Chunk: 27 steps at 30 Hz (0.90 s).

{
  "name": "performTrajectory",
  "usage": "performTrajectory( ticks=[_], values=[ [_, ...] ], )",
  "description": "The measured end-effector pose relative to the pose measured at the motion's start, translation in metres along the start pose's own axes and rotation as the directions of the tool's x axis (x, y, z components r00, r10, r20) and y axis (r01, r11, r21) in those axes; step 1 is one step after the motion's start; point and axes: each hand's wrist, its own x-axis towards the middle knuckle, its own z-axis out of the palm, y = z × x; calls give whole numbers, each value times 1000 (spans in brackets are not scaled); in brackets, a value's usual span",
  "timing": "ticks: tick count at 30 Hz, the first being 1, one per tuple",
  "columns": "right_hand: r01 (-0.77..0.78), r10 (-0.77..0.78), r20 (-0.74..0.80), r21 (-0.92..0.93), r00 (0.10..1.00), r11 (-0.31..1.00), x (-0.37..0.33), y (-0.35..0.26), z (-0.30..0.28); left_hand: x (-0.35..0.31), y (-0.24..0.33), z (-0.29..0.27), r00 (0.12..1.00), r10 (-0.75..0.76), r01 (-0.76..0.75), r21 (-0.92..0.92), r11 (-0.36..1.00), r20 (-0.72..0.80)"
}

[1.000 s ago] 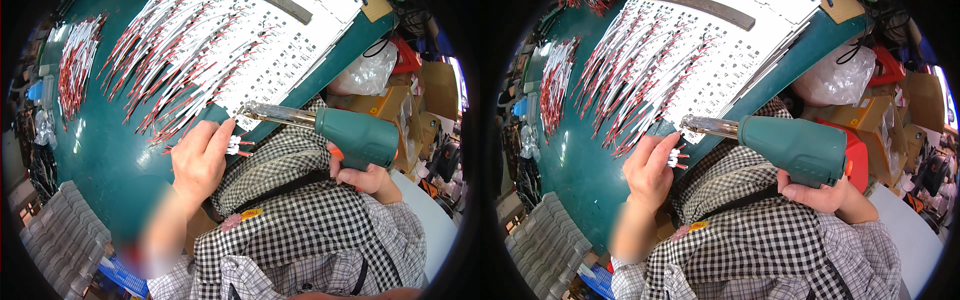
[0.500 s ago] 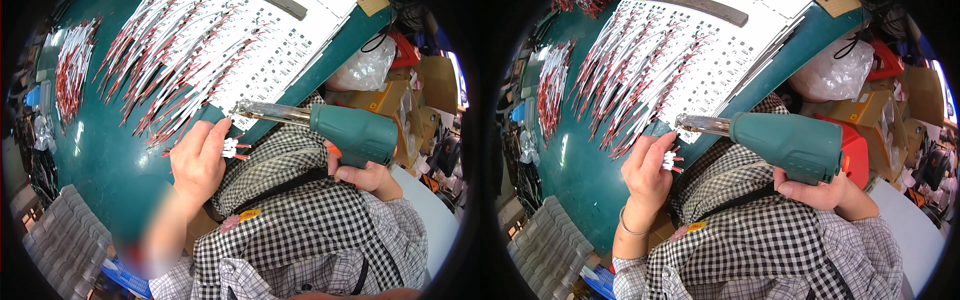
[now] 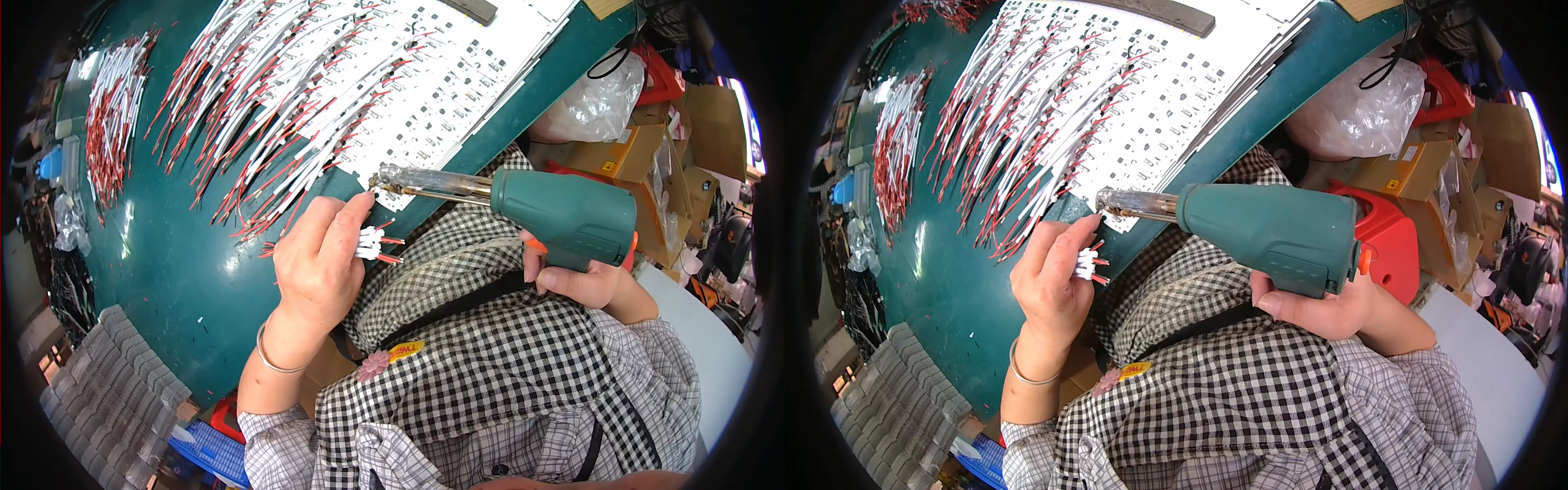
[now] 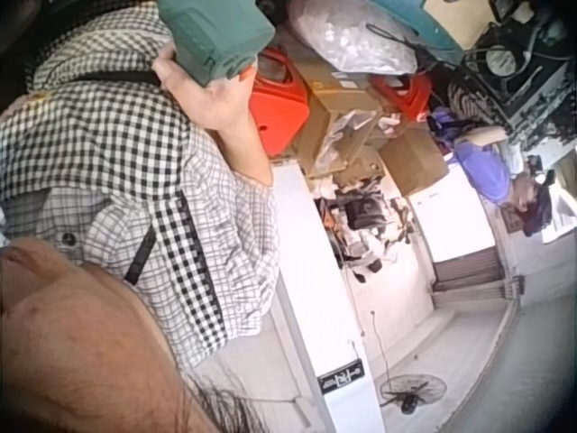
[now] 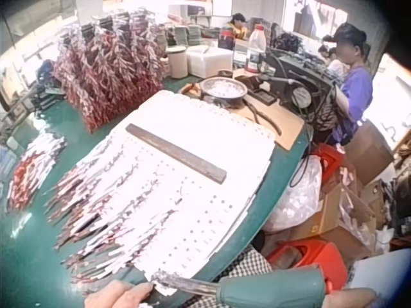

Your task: The person applies a soldering gun to wires to secure them to LED strip panels.

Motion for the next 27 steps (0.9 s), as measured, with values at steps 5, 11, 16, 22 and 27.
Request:
performTrajectory(
  ticks=[5,11,16,22,27],
  values=[
    [138,-132,51,-123,990,983,2,10,-4,1,0,1,1000,3,-3,7,1000,-8],
    [99,-98,-47,13,994,995,-5,3,-1,0,0,1,1000,10,-9,8,1000,-15],
    [119,-83,-223,153,971,981,-2,-2,1,1,-1,1,1000,26,-26,0,1000,-17],
    [158,-98,-267,213,959,964,-6,2,2,1,-7,-1,987,158,-157,152,976,3],
    [80,-36,-230,182,973,980,-19,4,1,7,-11,-7,980,173,-180,70,981,97]
  ],
)
